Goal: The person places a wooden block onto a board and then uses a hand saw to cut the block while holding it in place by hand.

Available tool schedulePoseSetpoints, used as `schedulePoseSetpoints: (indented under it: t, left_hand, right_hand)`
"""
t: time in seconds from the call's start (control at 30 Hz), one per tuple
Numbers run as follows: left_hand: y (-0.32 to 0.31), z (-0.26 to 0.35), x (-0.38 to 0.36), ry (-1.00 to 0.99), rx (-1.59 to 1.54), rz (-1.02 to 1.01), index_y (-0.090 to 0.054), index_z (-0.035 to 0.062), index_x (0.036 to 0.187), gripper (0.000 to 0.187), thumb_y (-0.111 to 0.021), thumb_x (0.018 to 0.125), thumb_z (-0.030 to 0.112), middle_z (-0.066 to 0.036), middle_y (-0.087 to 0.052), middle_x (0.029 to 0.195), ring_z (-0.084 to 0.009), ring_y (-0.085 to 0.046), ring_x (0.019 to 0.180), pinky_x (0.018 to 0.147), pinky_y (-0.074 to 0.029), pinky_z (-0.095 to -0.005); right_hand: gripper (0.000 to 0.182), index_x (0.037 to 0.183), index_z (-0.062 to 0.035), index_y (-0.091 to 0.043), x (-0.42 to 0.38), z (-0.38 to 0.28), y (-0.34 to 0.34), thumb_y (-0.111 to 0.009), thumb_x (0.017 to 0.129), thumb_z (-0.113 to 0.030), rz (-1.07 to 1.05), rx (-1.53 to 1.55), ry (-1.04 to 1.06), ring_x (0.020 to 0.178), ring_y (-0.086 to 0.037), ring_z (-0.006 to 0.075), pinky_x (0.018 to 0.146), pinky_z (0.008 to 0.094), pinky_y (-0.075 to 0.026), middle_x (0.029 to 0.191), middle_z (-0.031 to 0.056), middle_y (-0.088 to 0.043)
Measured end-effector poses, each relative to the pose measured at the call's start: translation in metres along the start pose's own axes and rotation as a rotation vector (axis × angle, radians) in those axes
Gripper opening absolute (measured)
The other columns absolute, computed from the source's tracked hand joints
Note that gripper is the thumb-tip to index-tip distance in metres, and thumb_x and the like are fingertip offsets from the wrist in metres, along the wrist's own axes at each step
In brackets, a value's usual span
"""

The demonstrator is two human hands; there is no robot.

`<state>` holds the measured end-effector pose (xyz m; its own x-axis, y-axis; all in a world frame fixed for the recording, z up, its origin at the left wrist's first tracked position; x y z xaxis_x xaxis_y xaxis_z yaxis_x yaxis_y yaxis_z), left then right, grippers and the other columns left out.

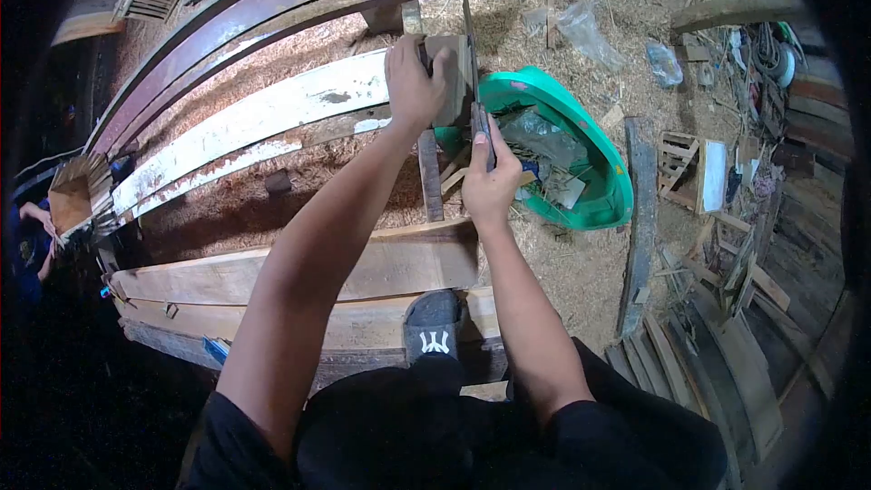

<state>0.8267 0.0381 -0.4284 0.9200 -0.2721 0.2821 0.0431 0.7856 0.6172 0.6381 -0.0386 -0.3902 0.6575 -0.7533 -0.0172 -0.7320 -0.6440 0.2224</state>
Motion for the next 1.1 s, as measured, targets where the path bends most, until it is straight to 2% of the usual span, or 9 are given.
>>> schedulePoseSetpoints:
  t: [0.07, 0.13, 0.2, 0.23, 0.33, 0.47, 0.63, 0.8, 1.1]
  left_hand:
    - [0.005, 0.006, -0.01, -0.212, 0.175, -0.024, -0.057, -0.0033, 0.131, 0.053, -0.071, 0.093, 0.032, -0.024, -0.062, 0.125, -0.0415, -0.053, 0.128, 0.114, -0.035, -0.0492]
    - [0.01, 0.0, -0.006, -0.174, 0.118, -0.094, -0.055, -0.003, 0.135, 0.062, -0.076, 0.089, 0.033, -0.025, -0.059, 0.133, -0.0412, -0.051, 0.132, 0.117, -0.035, -0.0492]
    - [0.006, -0.019, -0.001, 0.201, -0.11, -0.285, -0.055, -0.0024, 0.135, 0.064, -0.08, 0.088, 0.032, -0.024, -0.065, 0.123, -0.0366, -0.062, 0.119, 0.103, -0.048, -0.0457]
    - [0.028, 0.012, 0.0, 0.392, -0.233, -0.337, -0.057, -0.0022, 0.131, 0.055, -0.079, 0.091, 0.028, -0.019, -0.071, 0.108, -0.0263, -0.07, 0.1, 0.083, -0.055, -0.0373]
    - [0.034, 0.011, -0.005, 0.518, -0.619, -0.271, -0.056, -0.0014, 0.132, 0.05, -0.075, 0.096, 0.027, -0.016, -0.072, 0.114, -0.0206, -0.069, 0.095, 0.081, -0.054, -0.0337]
    - [0.069, 0.016, -0.002, 0.41, -0.693, -0.084, -0.059, -0.0016, 0.123, 0.034, -0.071, 0.099, 0.019, -0.011, -0.071, 0.103, -0.0152, -0.066, 0.093, 0.08, -0.053, -0.0312]
    - [0.118, 0.025, 0.004, 0.332, -0.559, 0.063, -0.059, -0.0012, 0.127, 0.031, -0.066, 0.101, 0.014, -0.014, -0.072, 0.106, -0.0169, -0.067, 0.097, 0.083, -0.052, -0.0318]
    - [0.154, 0.06, 0.008, 0.138, -0.495, 0.196, -0.056, 0.0005, 0.132, 0.033, -0.063, 0.103, 0.013, -0.014, -0.073, 0.107, -0.0153, -0.067, 0.098, 0.081, -0.054, -0.0299]
    - [0.198, 0.111, 0.016, -0.252, -0.078, 0.236, -0.055, -0.0026, 0.136, 0.039, -0.061, 0.099, 0.006, -0.022, -0.068, 0.117, -0.0347, -0.067, 0.107, 0.092, -0.052, -0.0412]
  right_hand:
    - [0.038, 0.135, 0.0102, -0.059, 0.001, 0.008, 0.001, -0.055, 0.102, -0.01, -0.024, 0.041, -0.025, 0.112, -0.069, 0.0245, 0.099, 0.0357, -0.05, 0.119, 0.0262, -0.072]
    - [0.039, 0.136, 0.0098, -0.059, -0.002, 0.021, 0.001, -0.055, 0.102, -0.01, -0.063, 0.08, -0.152, 0.112, -0.068, 0.0235, 0.1, 0.0348, -0.049, 0.121, 0.0263, -0.071]
    - [0.038, 0.136, 0.0096, -0.059, -0.007, 0.023, 0.001, -0.055, 0.103, -0.009, -0.064, 0.077, -0.123, 0.116, -0.067, 0.0245, 0.102, 0.0347, -0.047, 0.122, 0.0257, -0.071]
    - [0.038, 0.136, 0.0092, -0.059, -0.009, 0.023, 0.002, -0.055, 0.103, -0.01, -0.051, 0.115, -0.097, 0.105, -0.068, 0.0218, 0.094, 0.0331, -0.05, 0.114, 0.0205, -0.073]
    - [0.038, 0.136, 0.0085, -0.06, -0.012, 0.004, 0.006, -0.055, 0.103, -0.01, -0.077, 0.222, -0.122, 0.082, -0.064, 0.0142, 0.075, 0.0288, -0.05, 0.096, 0.0087, -0.071]
    - [0.038, 0.136, 0.0078, -0.061, -0.018, -0.031, -0.001, -0.057, 0.103, -0.011, -0.158, 0.495, -0.225, 0.062, -0.044, 0.0044, 0.054, 0.0237, -0.037, 0.08, -0.0032, -0.057]
    - [0.035, 0.133, 0.0071, -0.063, -0.015, -0.065, -0.015, -0.055, 0.104, -0.011, -0.162, 0.25, 0.041, 0.062, -0.051, 0.0041, 0.053, 0.0217, -0.041, 0.078, -0.0011, -0.06]
    - [0.035, 0.134, 0.0068, -0.063, -0.035, -0.099, -0.023, -0.053, 0.106, -0.012, -0.169, 0.486, -0.07, 0.055, -0.042, 0.0029, 0.048, 0.022, -0.034, 0.071, -0.0032, -0.053]
    - [0.038, 0.14, 0.0056, -0.057, -0.032, -0.144, 0.004, -0.053, 0.107, -0.014, -0.236, 0.758, -0.244, 0.051, -0.035, 0.0065, 0.047, 0.0254, -0.032, 0.063, -0.0025, -0.042]
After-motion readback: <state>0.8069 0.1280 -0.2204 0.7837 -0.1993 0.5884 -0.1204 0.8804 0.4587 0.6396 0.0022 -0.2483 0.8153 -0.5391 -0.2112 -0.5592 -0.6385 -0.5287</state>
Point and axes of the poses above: each hand's wrist, its own x-axis towards the middle knuckle, its own y-axis out of the back of the hand, z = x × y, the point moved 7 cm from there along x, towards the middle knuckle
